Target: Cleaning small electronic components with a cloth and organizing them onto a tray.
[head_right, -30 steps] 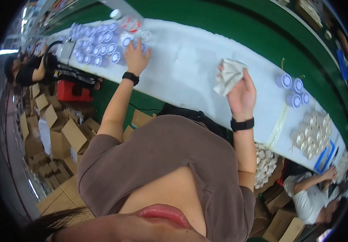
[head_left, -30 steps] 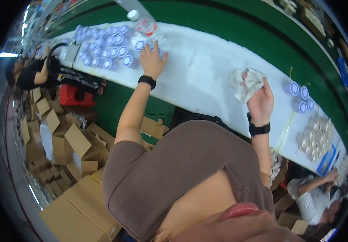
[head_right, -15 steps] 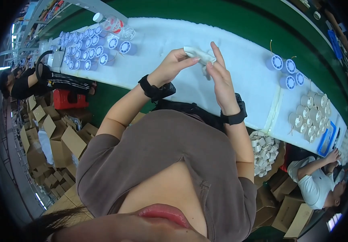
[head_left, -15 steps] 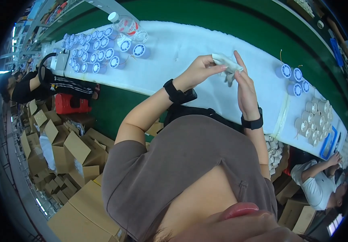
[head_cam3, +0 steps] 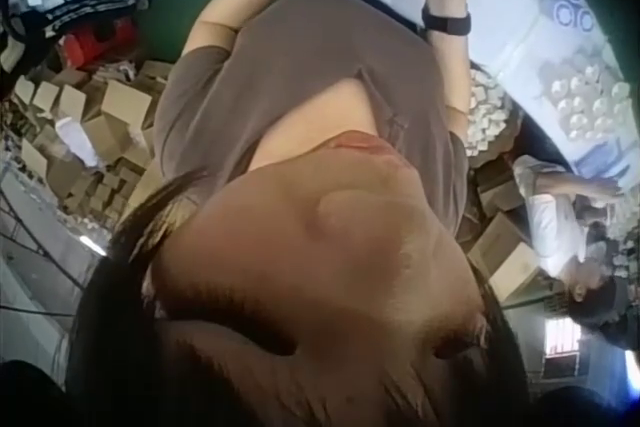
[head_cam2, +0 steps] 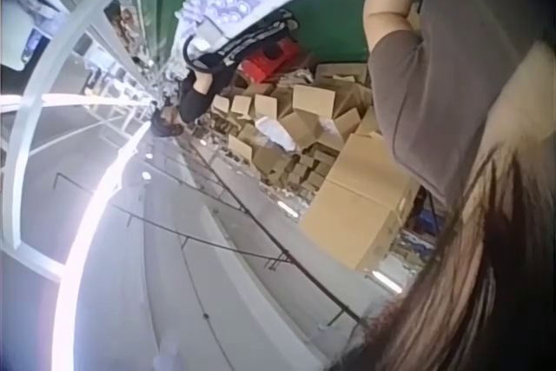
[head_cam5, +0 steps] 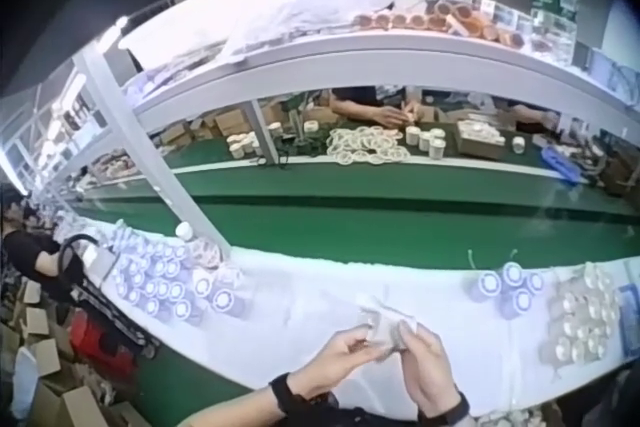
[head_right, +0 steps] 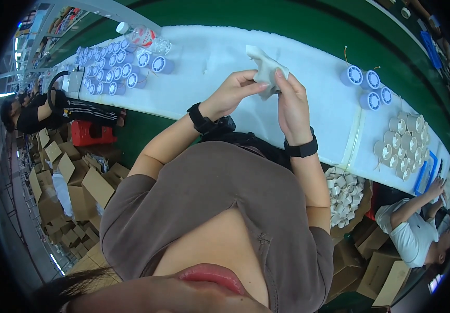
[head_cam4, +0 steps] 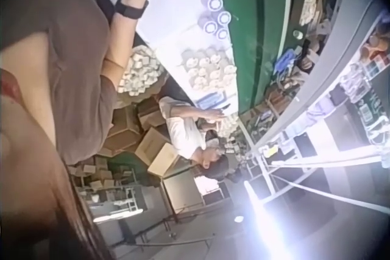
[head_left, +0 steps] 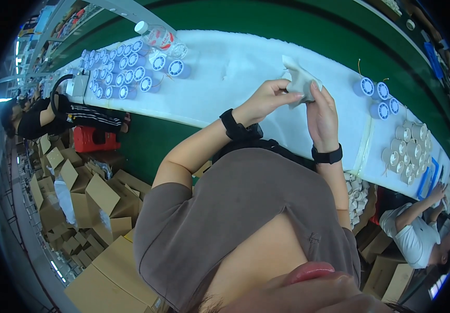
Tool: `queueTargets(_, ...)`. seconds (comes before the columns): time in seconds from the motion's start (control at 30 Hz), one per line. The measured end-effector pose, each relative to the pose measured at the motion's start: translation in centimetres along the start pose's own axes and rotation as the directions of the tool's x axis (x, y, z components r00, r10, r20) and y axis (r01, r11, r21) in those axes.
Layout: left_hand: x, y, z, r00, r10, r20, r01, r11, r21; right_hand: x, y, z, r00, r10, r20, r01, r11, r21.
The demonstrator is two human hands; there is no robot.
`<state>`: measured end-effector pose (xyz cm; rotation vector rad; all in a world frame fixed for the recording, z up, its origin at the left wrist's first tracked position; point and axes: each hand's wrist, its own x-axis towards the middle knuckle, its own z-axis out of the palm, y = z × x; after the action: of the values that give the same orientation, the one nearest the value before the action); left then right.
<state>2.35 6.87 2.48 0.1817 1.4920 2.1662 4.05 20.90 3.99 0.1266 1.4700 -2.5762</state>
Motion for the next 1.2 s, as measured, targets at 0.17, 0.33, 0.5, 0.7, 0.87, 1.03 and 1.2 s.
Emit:
queueTargets(0.17,-0.3,1.1,0.1,0.99,0.124,-0.062,-0.119,0.99,0.081,0.2,0.3,-0.5,0.997,0.073,0.005,-0.073,0.992,0.106)
queueTargets(0.33,-0.5,2.0,0.2,0.999,0.044,-0.03,-0.037,0.981,0.189,-0.2,1.3,-3.0,0.983,-0.057,-0.176,0.005,0.959,-0.283)
queueTargets(0.5,0.8,1.4,0.7,0.994,-0.076,0.082,0.049,0.957,0.287,-1.6,-0.1,-1.7,0.662,-0.746,0.077,0.403,0.267,-0.875)
queueTargets(0.7,4.3,0.4,2.5,0.961,-0.101,0.257,-0.009,0.919,0.394,-3.0,1.2,-4.9,0.906,-0.414,-0.087,0.165,0.535,-0.829)
queueTargets(0.87,11.5,-0.2,4.8,0.975,-0.032,0.221,-0.156,0.612,0.776,-4.5,1.9,-10.0,0.874,-0.204,-0.442,0.012,0.917,-0.399)
queueTargets(1.03,21.1,-6.9,7.5,0.788,0.281,0.548,-0.557,-0.055,0.829,-6.9,2.5,-13.2,0.762,-0.109,-0.638,0.154,0.988,0.015)
queueTargets(1.2,25.7,-11.0,8.8,0.752,0.155,0.641,-0.628,-0.129,0.768,-7.7,1.3,-13.4,0.691,-0.039,-0.722,0.261,0.945,0.199)
